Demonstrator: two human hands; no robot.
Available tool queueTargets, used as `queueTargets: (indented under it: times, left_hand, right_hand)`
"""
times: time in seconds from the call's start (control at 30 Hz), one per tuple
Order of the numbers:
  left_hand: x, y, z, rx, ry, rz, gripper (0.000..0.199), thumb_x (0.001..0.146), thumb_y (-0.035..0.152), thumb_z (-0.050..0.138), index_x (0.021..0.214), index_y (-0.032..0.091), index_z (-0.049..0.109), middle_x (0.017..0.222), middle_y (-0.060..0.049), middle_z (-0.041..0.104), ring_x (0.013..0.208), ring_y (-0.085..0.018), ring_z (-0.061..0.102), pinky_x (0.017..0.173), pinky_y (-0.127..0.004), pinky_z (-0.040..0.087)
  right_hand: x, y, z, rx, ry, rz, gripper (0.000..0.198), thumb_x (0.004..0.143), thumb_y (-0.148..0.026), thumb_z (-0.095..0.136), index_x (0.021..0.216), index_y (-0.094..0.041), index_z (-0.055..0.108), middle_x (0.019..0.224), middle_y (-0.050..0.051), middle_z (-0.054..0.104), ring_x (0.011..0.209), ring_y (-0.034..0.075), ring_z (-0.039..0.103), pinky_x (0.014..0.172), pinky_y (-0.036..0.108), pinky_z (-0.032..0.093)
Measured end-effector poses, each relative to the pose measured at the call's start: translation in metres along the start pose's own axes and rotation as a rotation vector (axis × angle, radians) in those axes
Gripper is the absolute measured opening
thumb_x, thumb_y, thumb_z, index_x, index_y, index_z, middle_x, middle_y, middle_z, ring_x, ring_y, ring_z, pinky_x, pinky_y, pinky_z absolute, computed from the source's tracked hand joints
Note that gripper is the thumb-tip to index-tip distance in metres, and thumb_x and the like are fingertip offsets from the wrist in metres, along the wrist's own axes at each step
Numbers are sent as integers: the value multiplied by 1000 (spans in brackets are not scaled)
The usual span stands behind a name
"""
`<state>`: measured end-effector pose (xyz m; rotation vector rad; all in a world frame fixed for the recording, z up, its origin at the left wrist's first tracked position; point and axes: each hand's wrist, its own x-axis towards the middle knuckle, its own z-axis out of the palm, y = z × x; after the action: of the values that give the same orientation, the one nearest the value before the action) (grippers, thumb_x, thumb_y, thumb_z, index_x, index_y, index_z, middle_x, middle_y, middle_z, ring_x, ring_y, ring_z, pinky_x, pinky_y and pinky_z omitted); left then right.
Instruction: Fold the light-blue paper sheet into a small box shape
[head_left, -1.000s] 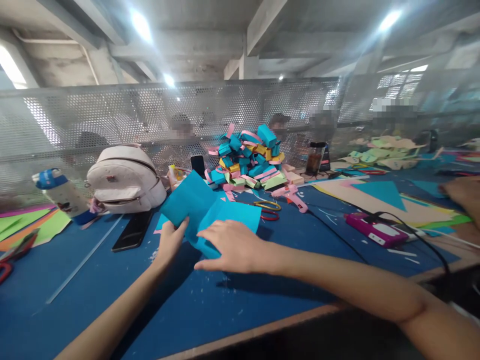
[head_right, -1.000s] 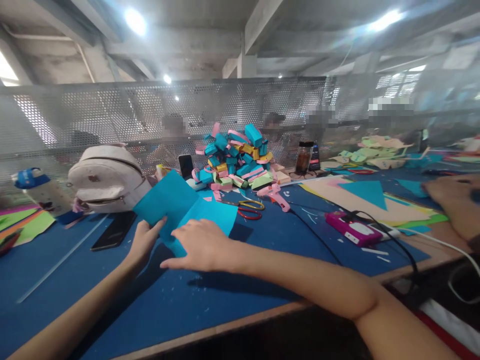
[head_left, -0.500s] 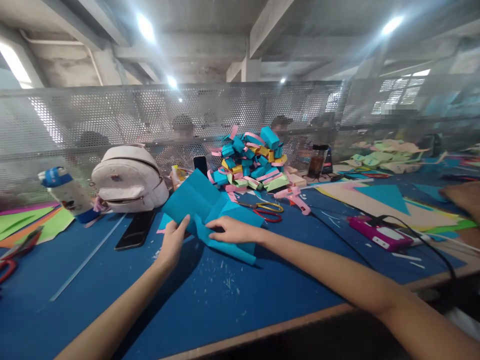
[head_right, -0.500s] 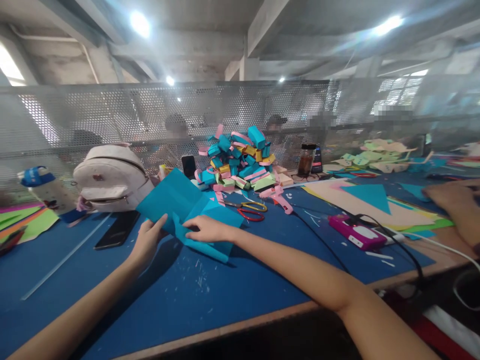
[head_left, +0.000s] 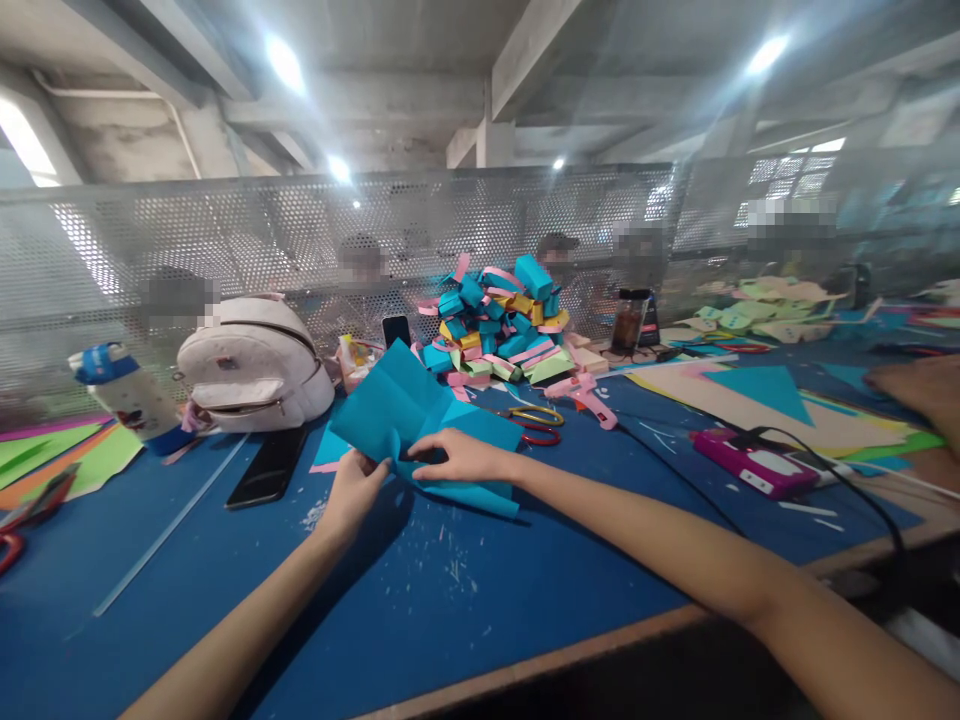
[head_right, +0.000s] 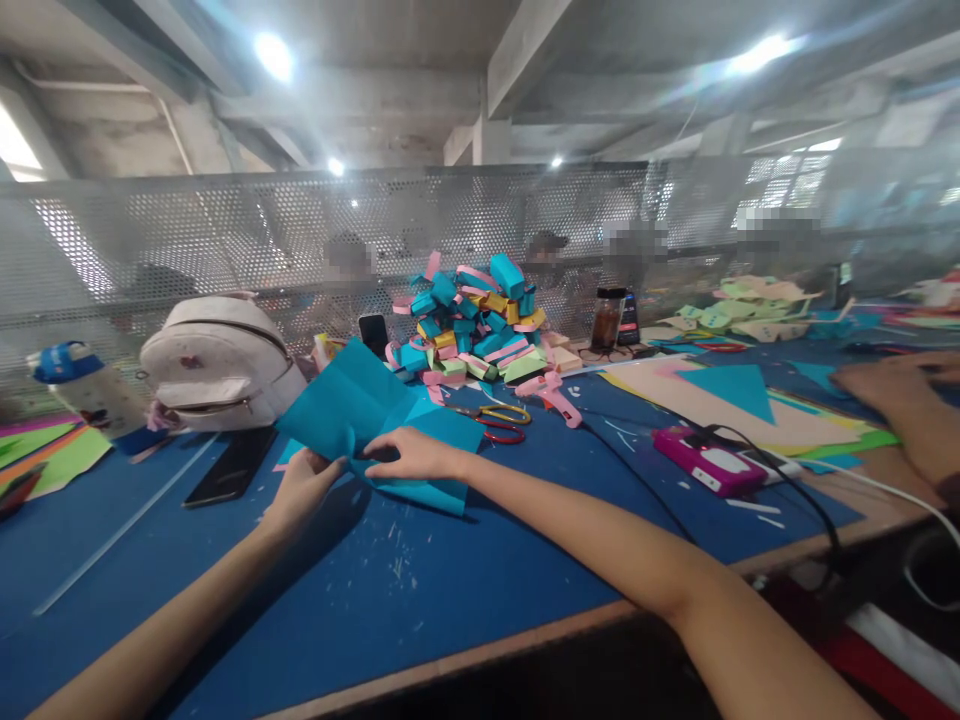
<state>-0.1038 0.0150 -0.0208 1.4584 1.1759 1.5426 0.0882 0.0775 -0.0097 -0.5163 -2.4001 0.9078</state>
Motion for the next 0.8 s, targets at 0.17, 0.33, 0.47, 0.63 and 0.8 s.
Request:
queueTargets:
  times: [0.17,0.33,0.47,0.63,0.8]
  left_hand:
    - [-1,-2,4,-117,-107,16,21,66,25,79,84,19,71,87,-6,74,85,-25,68,81,-34,51]
    - [-1,-1,5,-259,-219,34,42,69,26,77,110,21,68,111,-9,72,109,-30,63,96,-43,48]
    - [-2,-4,3,-300,-275,50,43,73,29,77,115,21,66,121,-9,68,117,-32,59,102,-44,44]
    - [-2,-9,1,-312,-344,70,44,76,31,77,117,21,65,120,-9,69,116,-31,60,102,-43,44]
    - [-3,-6,2,-343,-384,74,49,75,30,78,121,22,62,121,-9,68,117,-31,59,100,-42,46]
  right_hand:
    - [0,-1,2,-19,75,25,30,81,-30,67,105,-13,72,102,9,72,92,25,65,80,32,46]
    - [1,-5,-6,33,85,-4,18,81,-30,64,86,-14,70,90,5,70,90,22,61,78,29,42]
    - [1,-11,-12,97,73,-23,24,80,-36,63,70,-15,58,73,-1,56,75,16,52,70,26,37]
    - [1,-14,-14,177,9,-18,42,79,-45,62,60,-19,36,64,-5,29,62,10,30,58,24,25]
    - [0,-14,-14,234,-13,29,46,78,-52,62,61,-19,34,67,-5,26,63,10,26,57,25,21]
